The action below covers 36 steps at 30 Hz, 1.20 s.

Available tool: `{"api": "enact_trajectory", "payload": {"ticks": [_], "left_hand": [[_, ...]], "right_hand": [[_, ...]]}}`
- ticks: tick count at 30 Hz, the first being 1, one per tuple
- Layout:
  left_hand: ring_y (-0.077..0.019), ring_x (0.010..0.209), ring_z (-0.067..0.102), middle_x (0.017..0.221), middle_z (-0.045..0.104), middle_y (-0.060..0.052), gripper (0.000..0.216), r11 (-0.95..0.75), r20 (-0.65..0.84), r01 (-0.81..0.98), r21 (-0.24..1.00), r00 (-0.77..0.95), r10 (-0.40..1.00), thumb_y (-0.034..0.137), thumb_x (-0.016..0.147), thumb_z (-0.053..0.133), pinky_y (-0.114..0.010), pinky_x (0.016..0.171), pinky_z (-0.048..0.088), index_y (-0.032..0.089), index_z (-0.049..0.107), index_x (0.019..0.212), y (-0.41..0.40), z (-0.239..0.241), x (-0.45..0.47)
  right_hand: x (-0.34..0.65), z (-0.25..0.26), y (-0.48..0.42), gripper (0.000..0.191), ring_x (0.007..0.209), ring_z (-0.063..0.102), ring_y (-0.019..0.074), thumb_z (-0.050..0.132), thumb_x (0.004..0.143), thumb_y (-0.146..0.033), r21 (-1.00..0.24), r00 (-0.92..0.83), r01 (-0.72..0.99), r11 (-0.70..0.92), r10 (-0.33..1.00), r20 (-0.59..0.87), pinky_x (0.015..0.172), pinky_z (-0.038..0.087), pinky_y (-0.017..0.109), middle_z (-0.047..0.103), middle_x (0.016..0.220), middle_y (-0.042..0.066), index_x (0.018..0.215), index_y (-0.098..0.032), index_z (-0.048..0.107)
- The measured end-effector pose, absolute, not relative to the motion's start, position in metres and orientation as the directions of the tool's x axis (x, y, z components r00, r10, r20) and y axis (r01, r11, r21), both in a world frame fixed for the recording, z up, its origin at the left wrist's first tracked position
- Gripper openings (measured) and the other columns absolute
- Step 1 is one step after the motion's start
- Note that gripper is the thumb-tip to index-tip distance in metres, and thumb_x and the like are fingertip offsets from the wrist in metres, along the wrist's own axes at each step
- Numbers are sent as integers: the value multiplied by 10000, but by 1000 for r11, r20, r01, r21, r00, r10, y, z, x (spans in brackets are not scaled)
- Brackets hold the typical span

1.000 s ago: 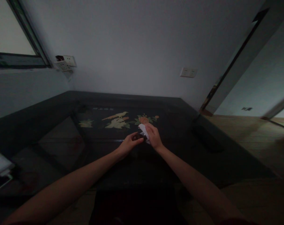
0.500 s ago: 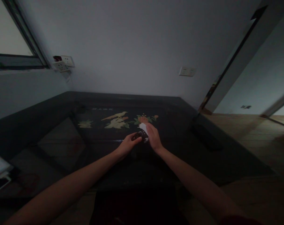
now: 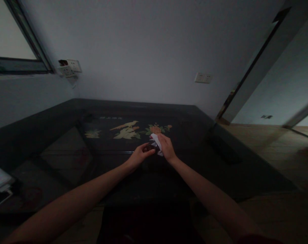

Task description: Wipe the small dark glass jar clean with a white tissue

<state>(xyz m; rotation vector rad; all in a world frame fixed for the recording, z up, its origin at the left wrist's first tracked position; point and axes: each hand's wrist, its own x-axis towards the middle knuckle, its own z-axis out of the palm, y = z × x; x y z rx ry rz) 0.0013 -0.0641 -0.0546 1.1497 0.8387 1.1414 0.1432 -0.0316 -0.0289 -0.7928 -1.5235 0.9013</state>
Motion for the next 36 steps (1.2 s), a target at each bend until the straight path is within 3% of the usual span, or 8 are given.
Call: {"api": "enact_trajectory", "payload": {"ticks": [5,8,13,17,21,24,31,36], "left_hand": [[-270,1062,625,1098,703,-98,550,-9,66,-218,976,255,965,321,612,805,-386,971,436,131,634,1099,-68,-46,2],[-268,1067,623,1103,702,-96,567,-16,76,-222,975,266,961,296,617,800,-392,978,430,134,618,1129,-69,-45,3],[-259,1044,625,1064,709,-91,519,-13,73,-222,975,267,961,301,638,787,-376,955,439,138,626,1104,-68,-47,2],[-240,970,630,991,710,-77,429,-45,90,-171,984,264,960,337,675,761,-345,897,451,133,644,1035,-66,-51,0],[-216,877,622,875,701,-48,376,-52,86,-149,987,232,969,380,662,766,-322,840,447,125,652,914,-63,-57,0],[-209,882,623,900,702,-55,412,-45,90,-190,981,234,968,381,644,779,-326,861,443,117,647,931,-60,-60,1],[-254,1021,627,1058,704,-93,549,12,39,-208,978,243,969,328,616,804,-387,957,435,133,618,1094,-64,-54,2],[-267,1055,625,1073,706,-93,565,27,45,-235,972,296,954,317,604,808,-404,988,421,128,616,1101,-69,-46,2]], "right_hand": [[143,-36,-24,421,695,668,212,517,772,-558,-937,-274,-348,3,956,105,743,498,346,719,717,54,787,-180,702],[142,-39,-23,422,703,678,215,493,785,-541,-916,-341,-389,-97,939,46,756,503,358,725,749,66,825,-175,698],[144,-35,-31,414,842,650,223,462,835,-531,-936,-134,-156,314,933,335,838,471,363,715,870,73,837,-188,693],[145,-27,-46,339,986,595,217,407,917,-407,-702,-189,217,679,734,652,913,434,363,670,1007,85,976,-210,677],[144,-23,-54,287,1083,550,220,408,930,-295,-520,-303,350,780,619,725,972,405,385,656,1052,83,1036,-224,665],[144,-24,-51,262,1057,566,220,441,916,-301,-554,-278,315,770,634,722,954,416,384,668,1008,77,980,-222,683],[144,-34,-31,307,793,640,209,549,808,-444,-919,-118,-157,361,917,380,783,472,337,706,822,59,798,-181,707],[141,-40,-27,365,663,655,210,559,752,-511,-904,-241,-427,-13,965,100,701,496,341,708,701,53,736,-172,694]]}}
